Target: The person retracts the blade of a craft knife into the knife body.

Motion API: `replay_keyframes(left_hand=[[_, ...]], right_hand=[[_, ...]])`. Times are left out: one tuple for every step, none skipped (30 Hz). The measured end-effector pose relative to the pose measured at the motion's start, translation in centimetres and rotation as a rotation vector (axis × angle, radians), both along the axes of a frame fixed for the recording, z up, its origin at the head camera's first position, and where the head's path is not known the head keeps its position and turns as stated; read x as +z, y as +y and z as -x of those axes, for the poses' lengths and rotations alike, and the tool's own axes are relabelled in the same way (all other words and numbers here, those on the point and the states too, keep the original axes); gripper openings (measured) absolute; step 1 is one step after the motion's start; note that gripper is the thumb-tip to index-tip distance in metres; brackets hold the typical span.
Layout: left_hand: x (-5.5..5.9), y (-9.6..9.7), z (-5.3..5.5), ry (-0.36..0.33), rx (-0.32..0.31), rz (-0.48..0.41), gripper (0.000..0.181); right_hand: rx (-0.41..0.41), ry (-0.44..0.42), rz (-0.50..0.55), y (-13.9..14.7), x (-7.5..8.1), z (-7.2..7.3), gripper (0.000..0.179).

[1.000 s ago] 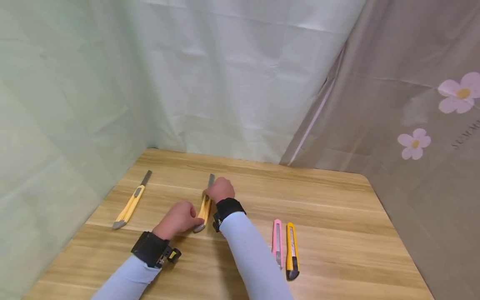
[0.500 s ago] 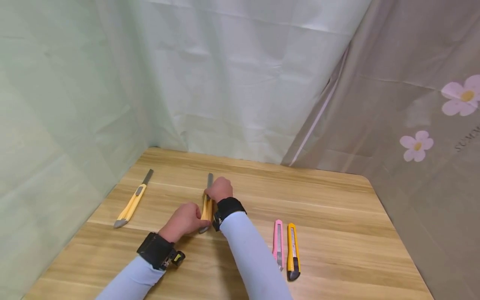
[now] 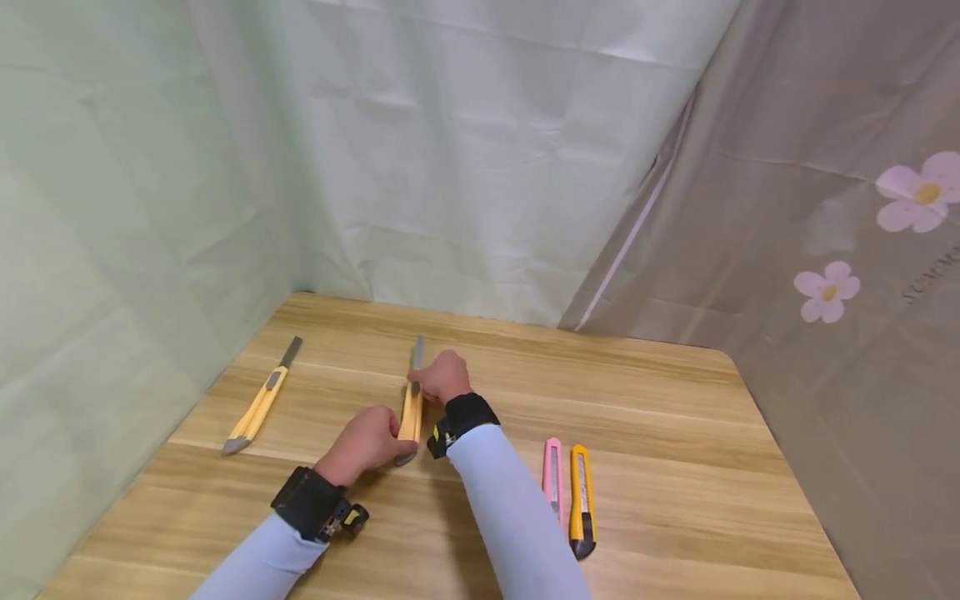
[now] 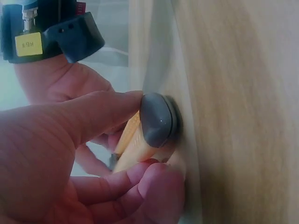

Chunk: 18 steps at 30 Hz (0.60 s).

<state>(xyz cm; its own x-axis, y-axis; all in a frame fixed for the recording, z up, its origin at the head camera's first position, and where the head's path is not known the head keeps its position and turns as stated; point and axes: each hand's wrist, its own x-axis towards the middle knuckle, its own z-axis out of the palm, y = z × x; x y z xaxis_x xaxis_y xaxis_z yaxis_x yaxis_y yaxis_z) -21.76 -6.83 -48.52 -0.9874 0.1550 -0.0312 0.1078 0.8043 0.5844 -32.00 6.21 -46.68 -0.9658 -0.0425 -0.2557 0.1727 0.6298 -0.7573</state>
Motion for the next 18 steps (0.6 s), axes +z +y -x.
replay_keyframes(left_hand=[[0.0, 0.0, 0.0, -0.004, 0.003, -0.006, 0.036], [0.1, -0.1, 0.0, -0.011, 0.006, -0.013, 0.035], [0.1, -0.1, -0.1, -0.02, 0.011, -0.022, 0.035], [0.2, -0.2, -0.1, -0.029, 0.016, -0.03, 0.034], [0.3, -0.2, -0.1, -0.036, 0.02, -0.036, 0.034], [0.3, -0.2, -0.1, -0.035, 0.02, -0.037, 0.033], [0.4, -0.2, -0.1, -0.037, 0.02, -0.039, 0.033], [0.4, -0.2, -0.1, -0.045, 0.02, -0.042, 0.033], [0.5, -0.2, 0.0, -0.048, 0.018, -0.044, 0.033], [0.5, -0.2, 0.0, -0.046, 0.013, -0.044, 0.033], [0.6, -0.1, 0.0, -0.045, 0.009, -0.047, 0.033], [0.7, -0.1, 0.1, -0.041, 0.003, -0.051, 0.032], [0.8, 0.0, 0.2, -0.041, 0.002, -0.059, 0.032], [0.9, 0.1, 0.2, -0.042, 0.0, -0.068, 0.032], [1.0, 0.2, 0.3, -0.038, -0.003, -0.082, 0.031], [1.2, 0.2, 0.4, -0.03, -0.009, -0.099, 0.031], [1.3, 0.3, 0.5, -0.03, -0.013, -0.121, 0.031], [1.4, 0.3, 0.5, -0.029, -0.023, -0.146, 0.031]], right_hand=[[0.013, 0.009, 0.013, 0.1, 0.1, 0.0, 0.036], [0.03, 0.022, 0.023, 0.3, 0.2, 0.0, 0.037], [0.046, 0.037, 0.034, 0.4, 0.4, 0.0, 0.039], [0.059, 0.052, 0.05, 0.6, 0.6, 0.0, 0.04], [0.069, 0.068, 0.071, 0.7, 0.9, -0.1, 0.041], [0.079, 0.08, 0.09, 0.9, 1.1, -0.2, 0.04], [0.086, 0.087, 0.111, 1.1, 1.3, -0.3, 0.04], [0.092, 0.085, 0.127, 1.3, 1.5, -0.4, 0.04], [0.093, 0.08, 0.152, 1.5, 1.8, -0.6, 0.039], [0.095, 0.076, 0.183, 1.6, 2.1, -0.7, 0.038], [0.094, 0.071, 0.208, 1.8, 2.3, -0.8, 0.036], [0.094, 0.066, 0.232, 2.1, 2.5, -0.9, 0.033], [0.091, 0.062, 0.256, 2.3, 2.8, -0.9, 0.032], [0.085, 0.06, 0.277, 2.5, 3.1, -0.9, 0.03], [0.083, 0.067, 0.293, 2.7, 3.4, -1.0, 0.028], [0.078, 0.075, 0.306, 3.0, 3.7, -0.9, 0.027], [0.076, 0.085, 0.317, 3.2, 4.0, -0.9, 0.026], [0.078, 0.096, 0.33, 3.4, 4.2, -0.8, 0.026]])
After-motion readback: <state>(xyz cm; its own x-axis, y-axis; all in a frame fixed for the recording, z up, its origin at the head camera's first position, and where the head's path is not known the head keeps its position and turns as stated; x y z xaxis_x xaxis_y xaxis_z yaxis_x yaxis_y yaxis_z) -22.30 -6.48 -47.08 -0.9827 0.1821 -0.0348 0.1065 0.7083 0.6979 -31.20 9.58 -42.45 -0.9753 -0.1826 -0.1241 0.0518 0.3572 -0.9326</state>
